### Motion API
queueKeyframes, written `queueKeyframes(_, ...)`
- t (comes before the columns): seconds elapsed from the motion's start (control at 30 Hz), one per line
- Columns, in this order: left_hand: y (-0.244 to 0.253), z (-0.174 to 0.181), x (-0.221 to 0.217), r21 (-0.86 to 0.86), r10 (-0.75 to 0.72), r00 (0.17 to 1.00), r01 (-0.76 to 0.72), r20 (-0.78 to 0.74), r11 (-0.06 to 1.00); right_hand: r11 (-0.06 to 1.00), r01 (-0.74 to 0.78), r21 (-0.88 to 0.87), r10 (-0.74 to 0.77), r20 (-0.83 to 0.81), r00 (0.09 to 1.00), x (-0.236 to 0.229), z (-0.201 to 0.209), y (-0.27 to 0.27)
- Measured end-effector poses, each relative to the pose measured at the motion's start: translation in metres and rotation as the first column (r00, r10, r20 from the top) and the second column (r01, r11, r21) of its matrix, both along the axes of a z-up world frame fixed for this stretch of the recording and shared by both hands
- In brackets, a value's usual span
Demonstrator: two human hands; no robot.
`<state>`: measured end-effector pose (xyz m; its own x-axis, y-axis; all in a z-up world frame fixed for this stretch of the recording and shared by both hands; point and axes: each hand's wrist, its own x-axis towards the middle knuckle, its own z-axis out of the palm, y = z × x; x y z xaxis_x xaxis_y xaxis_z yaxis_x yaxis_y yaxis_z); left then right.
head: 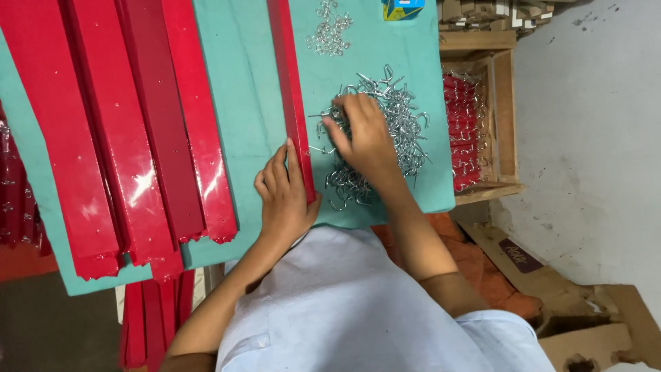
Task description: Attaching metal hooks to red plastic strips and stacking the finished items in a wooden crate.
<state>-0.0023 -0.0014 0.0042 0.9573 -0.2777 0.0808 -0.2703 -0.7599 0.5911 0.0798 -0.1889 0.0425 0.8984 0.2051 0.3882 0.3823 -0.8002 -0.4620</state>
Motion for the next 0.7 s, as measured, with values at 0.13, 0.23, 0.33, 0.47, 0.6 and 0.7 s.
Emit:
queueKeyframes(0.13,0.001,0.003,0.0,-0.016,-0.005,1.0,0.005,0.01,1.0,0.982,-0.023,-0.19,0.008,-0.079,0.997,0.018,-0.033,-0.024)
queueKeyframes(0.23,0.001,0.007,0.0,-0.044,0.005,1.0,-0.004,0.019,0.999,0.986,-0.013,-0.164,-0.008,-0.132,0.991,0.015,-0.023,-0.025)
queueKeyframes(0.33,0.002,0.001,-0.003,-0.074,0.021,0.999,-0.019,0.03,0.997,0.994,0.051,-0.098,-0.066,-0.15,0.986,0.006,0.003,-0.021)
queueKeyframes(0.47,0.007,0.0,-0.005,-0.26,0.062,0.998,-0.065,-0.019,0.963,0.958,0.062,0.279,-0.024,-0.137,0.99,0.007,0.001,-0.036)
queueKeyframes(0.6,0.014,-0.006,-0.003,-0.487,0.079,0.99,-0.129,-0.121,0.864,0.579,0.173,0.797,0.144,-0.309,0.94,0.001,-0.005,-0.036)
queueKeyframes(0.7,0.018,-0.01,-0.002,-0.471,0.078,0.987,-0.135,-0.139,0.871,0.719,0.091,0.689,0.135,-0.267,0.954,0.0,-0.01,-0.039)
